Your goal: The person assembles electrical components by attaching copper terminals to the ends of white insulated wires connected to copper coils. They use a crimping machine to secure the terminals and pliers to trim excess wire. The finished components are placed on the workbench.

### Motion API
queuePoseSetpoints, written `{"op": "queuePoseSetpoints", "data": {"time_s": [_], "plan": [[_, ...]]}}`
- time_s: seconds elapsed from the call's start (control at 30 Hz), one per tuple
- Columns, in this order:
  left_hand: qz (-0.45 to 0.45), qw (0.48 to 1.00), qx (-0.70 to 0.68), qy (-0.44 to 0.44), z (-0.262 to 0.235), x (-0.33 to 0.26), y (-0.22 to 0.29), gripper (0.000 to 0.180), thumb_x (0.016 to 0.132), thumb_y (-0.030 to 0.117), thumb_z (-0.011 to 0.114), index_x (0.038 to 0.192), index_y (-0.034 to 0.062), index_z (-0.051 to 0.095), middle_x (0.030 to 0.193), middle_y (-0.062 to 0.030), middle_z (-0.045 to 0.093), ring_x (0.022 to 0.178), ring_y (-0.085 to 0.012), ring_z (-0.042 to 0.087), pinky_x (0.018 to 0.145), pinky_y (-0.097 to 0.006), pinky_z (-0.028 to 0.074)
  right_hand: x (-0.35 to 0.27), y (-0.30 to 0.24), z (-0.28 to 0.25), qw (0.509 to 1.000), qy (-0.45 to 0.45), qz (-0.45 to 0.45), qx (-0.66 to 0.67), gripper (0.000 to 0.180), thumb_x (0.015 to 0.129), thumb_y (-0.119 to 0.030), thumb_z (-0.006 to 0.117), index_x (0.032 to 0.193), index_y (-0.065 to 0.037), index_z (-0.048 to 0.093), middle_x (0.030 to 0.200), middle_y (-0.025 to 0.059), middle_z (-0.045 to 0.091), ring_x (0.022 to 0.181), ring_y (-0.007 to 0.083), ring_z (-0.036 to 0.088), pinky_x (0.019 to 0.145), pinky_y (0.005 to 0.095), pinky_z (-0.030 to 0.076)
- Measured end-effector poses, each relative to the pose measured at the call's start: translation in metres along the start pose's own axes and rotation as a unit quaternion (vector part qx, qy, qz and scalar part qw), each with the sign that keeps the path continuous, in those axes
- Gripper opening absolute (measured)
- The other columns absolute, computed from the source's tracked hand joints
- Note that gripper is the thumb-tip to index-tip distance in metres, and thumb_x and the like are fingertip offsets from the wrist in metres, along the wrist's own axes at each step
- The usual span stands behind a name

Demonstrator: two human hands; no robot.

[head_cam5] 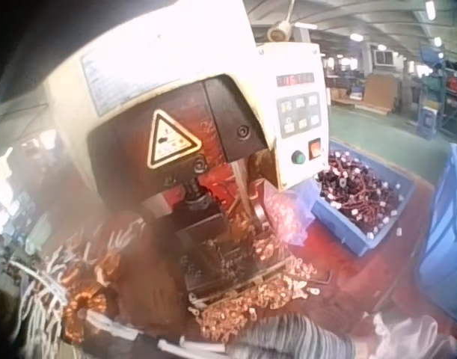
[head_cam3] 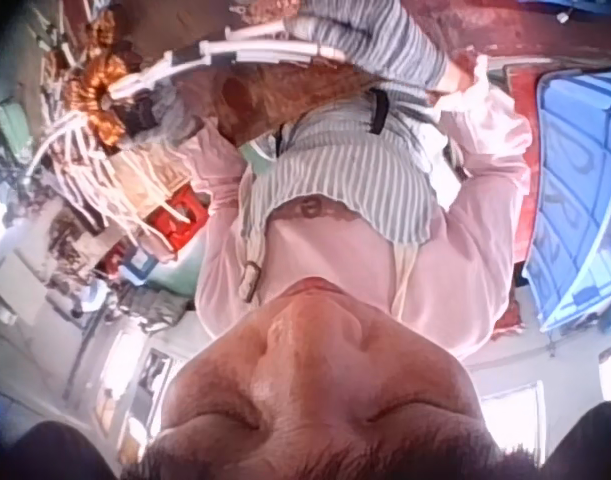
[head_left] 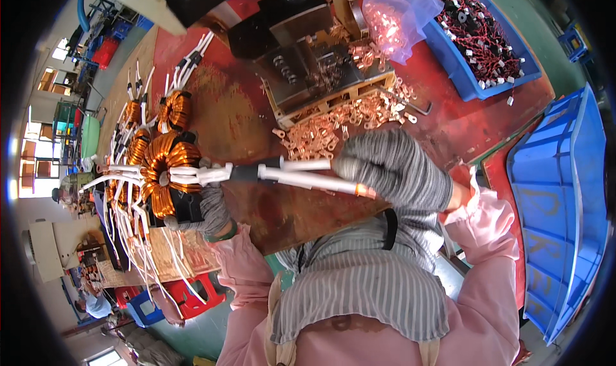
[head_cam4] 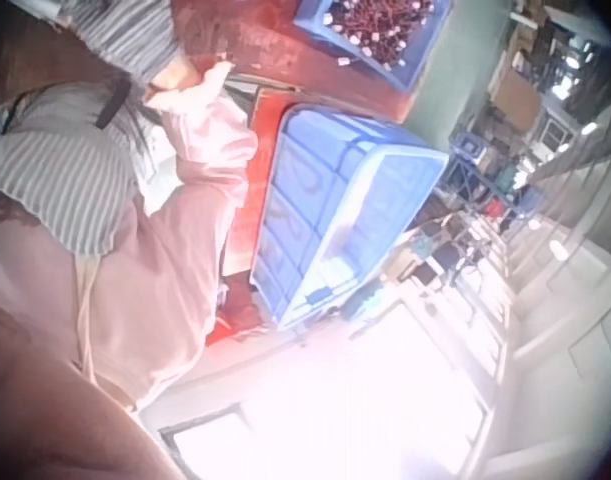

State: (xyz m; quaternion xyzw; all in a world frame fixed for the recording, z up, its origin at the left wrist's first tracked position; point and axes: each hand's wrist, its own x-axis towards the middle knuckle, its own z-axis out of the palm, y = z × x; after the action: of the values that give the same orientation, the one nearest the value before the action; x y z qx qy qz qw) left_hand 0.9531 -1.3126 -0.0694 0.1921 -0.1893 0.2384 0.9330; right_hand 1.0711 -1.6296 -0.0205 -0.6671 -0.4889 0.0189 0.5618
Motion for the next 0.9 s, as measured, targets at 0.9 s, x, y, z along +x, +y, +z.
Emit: {"op": "queuePoseSetpoints", "data": {"time_s": [0.9], "plan": [[-0.109,0.585,0.723,0.352,0.1,-0.148,0.055,0.045,0.085,0.035,0.061,0.109,-0.0021,0.054,0.102,-0.0097,0.058,0.085,-0.0257,0.061,0.08,-0.04,0.05,-0.049,0.066,0.04,0.979,-0.04,-0.197,-0.025,0.038,0.081,-0.008,0.056,0.119,-0.007,0.053,0.106,0.0136,0.061,0.086,0.0293,0.063,0.075,0.0388,0.052]]}}
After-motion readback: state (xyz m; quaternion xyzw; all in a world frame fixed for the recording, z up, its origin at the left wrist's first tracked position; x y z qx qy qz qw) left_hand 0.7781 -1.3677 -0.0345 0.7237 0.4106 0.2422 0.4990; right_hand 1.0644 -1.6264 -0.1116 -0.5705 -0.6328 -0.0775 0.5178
